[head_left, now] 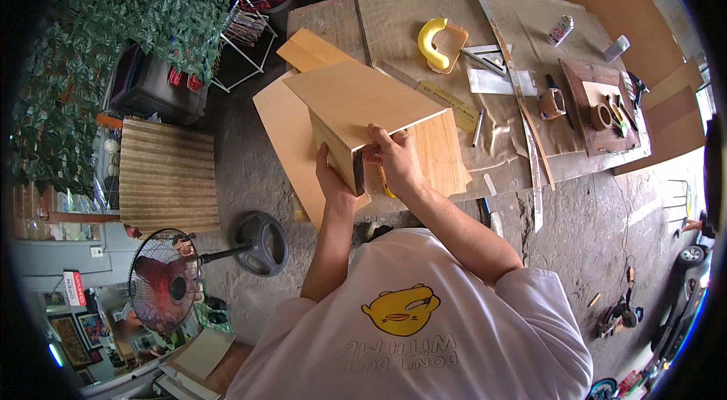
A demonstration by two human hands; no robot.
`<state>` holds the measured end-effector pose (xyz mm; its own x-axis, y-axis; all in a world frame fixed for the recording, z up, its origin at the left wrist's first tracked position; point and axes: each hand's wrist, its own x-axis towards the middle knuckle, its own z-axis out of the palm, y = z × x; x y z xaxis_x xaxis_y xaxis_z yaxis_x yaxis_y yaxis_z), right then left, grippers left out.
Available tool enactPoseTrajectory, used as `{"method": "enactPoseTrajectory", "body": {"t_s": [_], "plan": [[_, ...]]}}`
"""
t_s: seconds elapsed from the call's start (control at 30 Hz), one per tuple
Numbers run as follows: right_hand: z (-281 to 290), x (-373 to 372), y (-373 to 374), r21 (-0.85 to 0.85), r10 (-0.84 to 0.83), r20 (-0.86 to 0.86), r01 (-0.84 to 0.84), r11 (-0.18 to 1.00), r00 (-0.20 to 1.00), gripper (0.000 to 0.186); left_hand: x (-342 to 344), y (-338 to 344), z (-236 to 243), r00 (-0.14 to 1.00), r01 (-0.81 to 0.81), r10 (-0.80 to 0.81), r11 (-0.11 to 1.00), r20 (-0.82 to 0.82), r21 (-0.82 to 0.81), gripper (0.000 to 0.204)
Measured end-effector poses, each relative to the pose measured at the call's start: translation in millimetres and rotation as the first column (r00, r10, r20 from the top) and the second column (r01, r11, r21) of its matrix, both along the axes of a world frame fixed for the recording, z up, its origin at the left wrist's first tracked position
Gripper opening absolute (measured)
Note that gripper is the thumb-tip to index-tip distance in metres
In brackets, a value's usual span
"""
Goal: The person uses a utility knife to carve and shape a small wooden block, then smooths the edges with sandpaper. They repeat the carving and sanding steps on the same piece, occasionally inspecting the edges and rotating the block.
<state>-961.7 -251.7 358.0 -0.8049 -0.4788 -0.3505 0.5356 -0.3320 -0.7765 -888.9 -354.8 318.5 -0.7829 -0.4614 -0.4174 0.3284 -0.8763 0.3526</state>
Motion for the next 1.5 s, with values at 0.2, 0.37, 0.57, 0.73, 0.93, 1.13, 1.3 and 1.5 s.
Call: {"method": "enactPoseTrajectory", "body": {"t_s": [0.2, 0.37, 0.57, 0.73, 0.93, 1.13, 1.3, 1.5], "plan": [[4.2, -0.7, 3.1, 0.095, 0.019, -0.069, -0.013, 0.995, 0.997, 0.037, -4.3, -0.2, -8.3, 0.999, -0.014, 0.014, 1.0, 0.036, 0.008, 0.056], [-6.2, -3.4, 3.3, 0.136, 0.032, -0.085, -0.021, 0.99, 0.996, 0.04, -9.6, 4.6, -10.5, 0.998, 0.005, -0.003, 0.999, 0.056, -0.04, 0.059], [8.9, -0.7, 13.2, 0.112, 0.068, -0.1, -0.056, 0.992, 0.993, 0.04, -12.1, 11.0, -15.5, 0.975, 0.019, 0.034, 0.971, 0.218, -0.236, 0.067], [-0.5, 1.5, 16.2, 0.101, 0.118, -0.14, -0.105, 0.989, 0.983, 0.039, -18.7, 19.5, -6.1, 0.976, 0.01, 0.041, 0.972, 0.213, -0.233, 0.075], [-11.9, -1.2, 22.4, 0.143, 0.151, -0.173, -0.126, 0.982, 0.973, 0.038, -7.6, 20.2, 6.9, 0.993, 0.09, -0.065, 0.957, 0.098, -0.274, 0.081], [-7.8, -3.7, 29.1, 0.209, 0.199, -0.234, -0.151, 0.966, 0.951, 0.037, 0.0, 5.1, -1.9, 0.974, 0.214, -0.194, 0.956, 0.113, -0.2, 0.079], [-5.6, -9.7, 32.3, 0.308, 0.324, -0.282, -0.234, 0.922, 0.903, 0.035, -1.5, 5.6, -4.4, 0.976, 0.203, -0.184, 0.962, 0.115, -0.183, 0.074], [19.0, 8.8, 31.2, 0.231, 0.338, -0.374, -0.267, 0.936, 0.864, 0.046, 2.6, 12.1, 13.8, 0.992, 0.118, -0.11, 0.982, 0.058, -0.147, 0.064]]}}
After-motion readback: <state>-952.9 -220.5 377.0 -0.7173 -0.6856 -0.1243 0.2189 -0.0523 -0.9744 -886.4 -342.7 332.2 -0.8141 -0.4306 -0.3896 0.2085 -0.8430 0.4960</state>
